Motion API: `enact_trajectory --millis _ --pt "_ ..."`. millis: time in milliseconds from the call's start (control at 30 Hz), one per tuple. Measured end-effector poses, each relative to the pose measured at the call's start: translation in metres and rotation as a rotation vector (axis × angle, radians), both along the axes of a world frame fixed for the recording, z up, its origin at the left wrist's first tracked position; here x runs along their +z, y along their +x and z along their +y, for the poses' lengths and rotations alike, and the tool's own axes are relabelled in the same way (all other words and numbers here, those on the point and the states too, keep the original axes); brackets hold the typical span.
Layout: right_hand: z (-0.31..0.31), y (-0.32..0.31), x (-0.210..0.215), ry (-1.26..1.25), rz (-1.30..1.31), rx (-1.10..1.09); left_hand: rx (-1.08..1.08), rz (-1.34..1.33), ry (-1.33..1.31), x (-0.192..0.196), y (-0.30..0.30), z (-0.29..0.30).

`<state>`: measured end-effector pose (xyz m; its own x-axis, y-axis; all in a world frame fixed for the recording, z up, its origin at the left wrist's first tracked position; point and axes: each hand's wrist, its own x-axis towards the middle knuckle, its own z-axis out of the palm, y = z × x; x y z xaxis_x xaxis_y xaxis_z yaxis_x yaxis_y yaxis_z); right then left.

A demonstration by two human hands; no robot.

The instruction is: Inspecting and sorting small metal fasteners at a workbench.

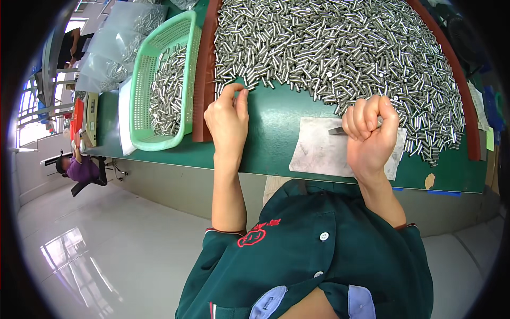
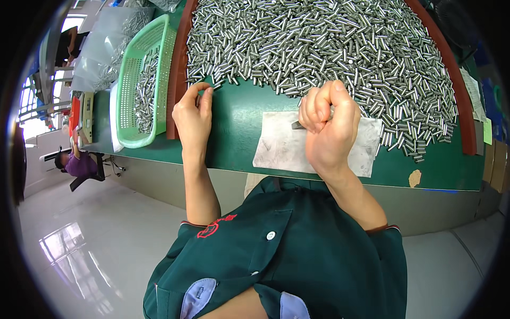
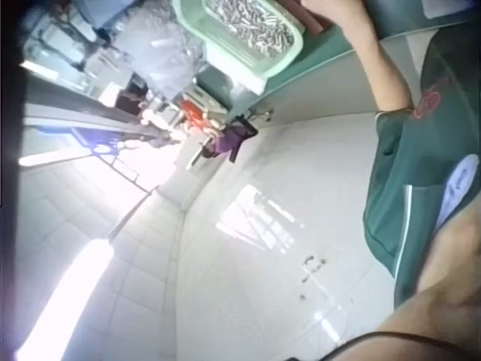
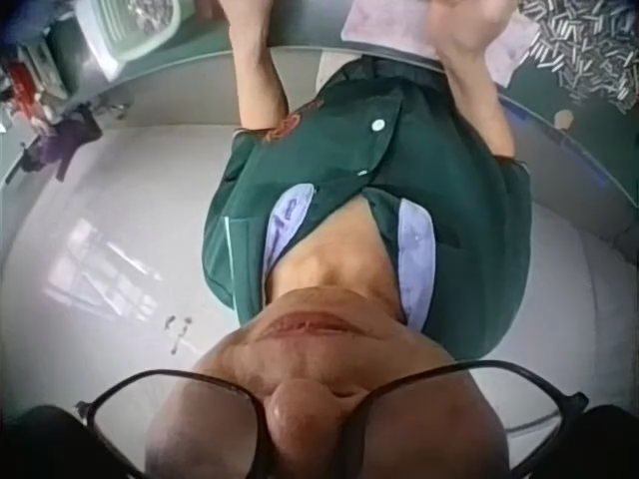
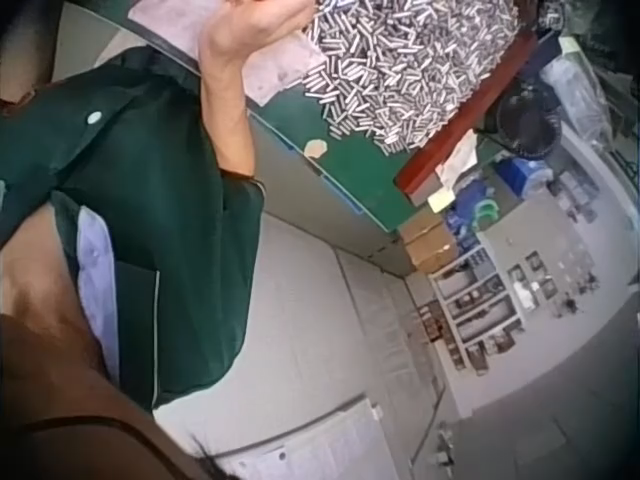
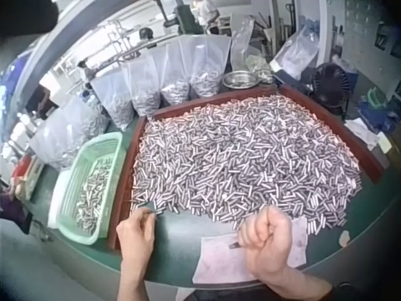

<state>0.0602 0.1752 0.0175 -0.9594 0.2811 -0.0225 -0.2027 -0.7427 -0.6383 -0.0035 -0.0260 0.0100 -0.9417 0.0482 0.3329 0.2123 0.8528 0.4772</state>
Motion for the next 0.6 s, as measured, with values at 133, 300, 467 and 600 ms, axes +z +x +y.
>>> enact_trajectory --millis 133,300,467,600 --pt "0.0 -0.001 0.0 0.007 -0.023 -0.009 -0.01 -0.067 -0.177 -0.002 -0.001 -0.002" --pt "0.002 0.0 -0.001 0.024 -0.025 -0.007 -0.193 -0.408 0.662 0.002 0.006 0.005" --pt "0.001 -0.001 0.0 0.007 -0.021 -0.013 -0.484 -1.03 1.736 -0.003 0.019 0.011" --pt "0.001 -0.001 -0.001 0.016 -0.027 -0.023 -0.479 -0.985 1.626 -0.005 0.021 0.02"
